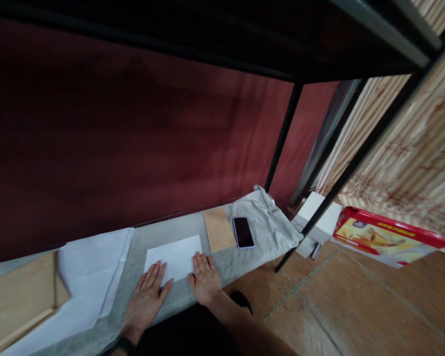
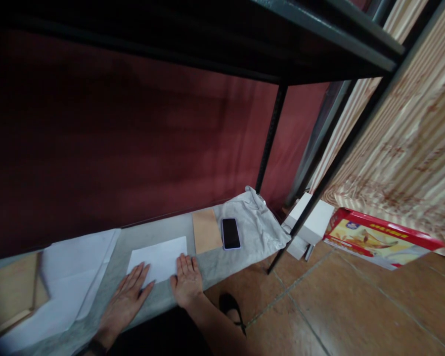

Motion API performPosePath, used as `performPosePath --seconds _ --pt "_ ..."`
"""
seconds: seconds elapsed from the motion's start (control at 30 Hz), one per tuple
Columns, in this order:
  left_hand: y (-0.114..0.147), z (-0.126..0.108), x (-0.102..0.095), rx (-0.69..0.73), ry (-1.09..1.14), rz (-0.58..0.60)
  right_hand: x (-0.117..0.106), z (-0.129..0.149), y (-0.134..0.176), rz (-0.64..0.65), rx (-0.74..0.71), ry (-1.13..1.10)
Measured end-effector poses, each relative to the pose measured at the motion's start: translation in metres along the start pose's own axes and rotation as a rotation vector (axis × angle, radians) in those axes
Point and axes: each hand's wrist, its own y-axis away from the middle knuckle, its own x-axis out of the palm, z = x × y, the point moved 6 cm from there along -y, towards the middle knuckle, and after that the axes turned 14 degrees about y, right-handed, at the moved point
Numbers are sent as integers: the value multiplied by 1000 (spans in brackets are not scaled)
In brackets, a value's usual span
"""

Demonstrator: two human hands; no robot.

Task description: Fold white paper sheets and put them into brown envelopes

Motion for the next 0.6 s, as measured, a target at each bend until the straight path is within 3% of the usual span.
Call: performPosePath --seconds 0.6 --pt "9 -5 -6 13 43 -77 4 -1 6 -22 -27 27"
